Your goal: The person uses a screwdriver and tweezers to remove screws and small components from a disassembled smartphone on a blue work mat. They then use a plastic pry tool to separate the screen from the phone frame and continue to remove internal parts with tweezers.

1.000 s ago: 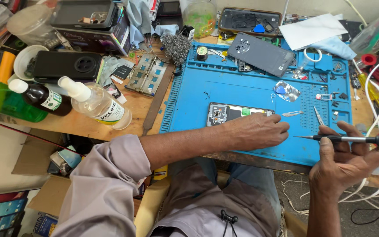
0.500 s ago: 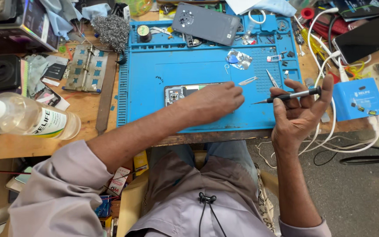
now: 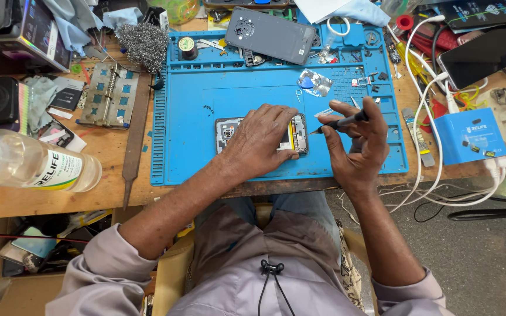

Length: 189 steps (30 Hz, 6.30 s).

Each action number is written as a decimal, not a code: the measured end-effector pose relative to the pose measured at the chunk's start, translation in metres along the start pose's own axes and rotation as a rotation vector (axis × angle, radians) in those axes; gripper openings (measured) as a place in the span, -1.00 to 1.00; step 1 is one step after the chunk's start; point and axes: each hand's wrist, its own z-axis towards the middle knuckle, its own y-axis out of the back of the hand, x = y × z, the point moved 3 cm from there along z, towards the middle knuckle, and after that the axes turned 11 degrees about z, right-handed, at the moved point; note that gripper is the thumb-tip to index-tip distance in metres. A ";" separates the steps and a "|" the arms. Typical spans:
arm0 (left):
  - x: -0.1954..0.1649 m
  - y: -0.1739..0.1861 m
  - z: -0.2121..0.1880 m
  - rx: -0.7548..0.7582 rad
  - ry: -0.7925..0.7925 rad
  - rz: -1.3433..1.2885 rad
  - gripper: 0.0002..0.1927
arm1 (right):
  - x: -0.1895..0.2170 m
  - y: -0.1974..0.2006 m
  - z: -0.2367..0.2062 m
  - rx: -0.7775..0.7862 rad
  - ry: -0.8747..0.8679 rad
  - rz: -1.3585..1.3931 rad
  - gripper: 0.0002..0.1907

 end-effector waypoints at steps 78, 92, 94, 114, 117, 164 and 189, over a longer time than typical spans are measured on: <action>0.012 -0.015 0.052 0.185 0.101 -0.773 -0.38 | 0.015 -0.001 0.039 0.138 -0.121 -0.119 -0.36; 0.016 -0.020 0.053 0.071 -0.129 -0.908 -0.43 | 0.014 -0.002 0.035 0.139 -0.110 -0.185 -0.28; 0.016 -0.024 0.054 0.068 -0.010 -0.725 -0.41 | 0.014 -0.003 0.035 0.155 -0.112 -0.108 -0.26; 0.031 -0.005 0.047 -0.004 -0.122 -0.474 -0.80 | 0.010 -0.001 0.028 0.168 -0.172 0.053 -0.11; 0.026 -0.003 0.044 0.047 -0.122 -0.392 -0.85 | 0.012 0.003 0.027 0.136 -0.146 0.077 -0.12; 0.031 -0.005 0.050 0.163 -0.110 -0.740 -0.31 | 0.020 -0.017 0.042 0.177 0.030 -0.278 -0.35; 0.027 -0.015 0.051 0.150 -0.025 -0.855 -0.27 | 0.027 -0.015 0.053 0.212 -0.063 -0.172 -0.30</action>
